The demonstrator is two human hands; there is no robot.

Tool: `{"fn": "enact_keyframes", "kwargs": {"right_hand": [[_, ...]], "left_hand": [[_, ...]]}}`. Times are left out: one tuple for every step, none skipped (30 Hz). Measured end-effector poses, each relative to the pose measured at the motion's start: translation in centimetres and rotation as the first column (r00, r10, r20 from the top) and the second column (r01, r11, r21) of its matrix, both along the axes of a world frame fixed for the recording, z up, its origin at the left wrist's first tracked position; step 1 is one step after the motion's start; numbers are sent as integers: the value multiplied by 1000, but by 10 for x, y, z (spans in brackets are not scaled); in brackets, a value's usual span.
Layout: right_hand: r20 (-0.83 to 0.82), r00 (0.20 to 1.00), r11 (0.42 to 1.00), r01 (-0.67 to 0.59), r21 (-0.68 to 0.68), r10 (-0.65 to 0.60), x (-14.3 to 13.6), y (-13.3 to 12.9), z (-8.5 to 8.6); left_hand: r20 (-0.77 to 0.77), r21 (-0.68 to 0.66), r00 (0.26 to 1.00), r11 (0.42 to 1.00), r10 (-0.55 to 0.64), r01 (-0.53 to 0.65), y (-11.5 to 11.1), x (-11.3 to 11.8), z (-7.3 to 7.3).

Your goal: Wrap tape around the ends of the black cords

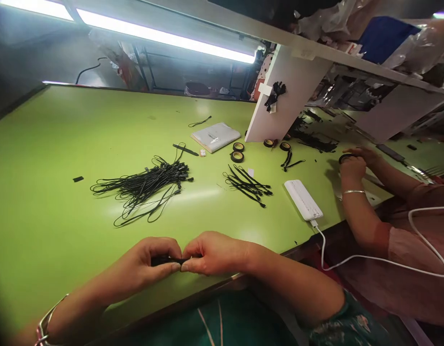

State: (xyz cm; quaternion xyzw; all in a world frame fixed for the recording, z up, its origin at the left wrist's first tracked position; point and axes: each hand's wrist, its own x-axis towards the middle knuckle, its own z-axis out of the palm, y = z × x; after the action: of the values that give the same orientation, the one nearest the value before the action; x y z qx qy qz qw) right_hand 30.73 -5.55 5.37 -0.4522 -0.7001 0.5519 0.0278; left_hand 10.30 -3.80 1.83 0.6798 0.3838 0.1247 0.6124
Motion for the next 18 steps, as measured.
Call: {"fn": "enact_keyframes", "kwargs": {"right_hand": [[10,1000,999,-7,32,6,2,-4,0],[12,1000,998,1,61,-1,4,-10,0],[7,1000,997,13,80,-14,6,-16,1],[-4,1000,996,22,88,-22,9,-23,2],[-15,1000,996,17,91,-15,11,-31,2],[-21,1000,996,-6,89,8,15,-39,3],[-17,999,995,-42,92,44,18,-47,2],[-7,996,991,-84,104,85,21,-54,1],[4,993,985,-121,121,121,25,-60,-2],[12,988,978,-153,140,153,27,-65,-5],[20,984,972,-178,155,177,29,-70,-10],[28,981,966,-193,171,191,31,-73,-15],[37,980,962,-199,189,196,32,-76,-19],[46,981,957,-194,215,188,33,-79,-23],[53,983,951,-183,249,176,35,-82,-25],[55,986,943,-169,288,159,37,-85,-26],[52,988,932,-153,329,144,40,-88,-26],[45,990,919,-139,368,131,44,-91,-23]], "left_hand": [[-13,2,1000,1000,-17,17,-3,1,0],[-24,5,999,999,-35,35,-7,2,0],[-33,7,998,998,-54,55,-11,3,0],[-40,10,996,997,-76,77,-16,4,1],[-47,12,994,995,-103,103,-21,5,2],[-49,10,989,990,-138,139,-27,6,4],[-49,7,983,984,-177,177,-33,7,7],[-44,1,975,976,-216,216,-40,8,10],[-37,-6,968,969,-248,248,-46,8,13],[-29,-14,962,962,-272,272,-51,8,16],[-23,-22,958,958,-287,287,-55,8,20],[-20,-26,957,957,-289,288,-59,8,23],[-15,-30,958,958,-287,287,-62,7,26],[-5,-28,958,958,-286,286,-64,6,29],[9,-20,961,961,-276,276,-66,4,31],[22,-6,967,967,-255,255,-67,2,34],[30,11,974,974,-227,226,-68,0,36],[35,27,980,981,-195,194,-68,-4,39]]}}
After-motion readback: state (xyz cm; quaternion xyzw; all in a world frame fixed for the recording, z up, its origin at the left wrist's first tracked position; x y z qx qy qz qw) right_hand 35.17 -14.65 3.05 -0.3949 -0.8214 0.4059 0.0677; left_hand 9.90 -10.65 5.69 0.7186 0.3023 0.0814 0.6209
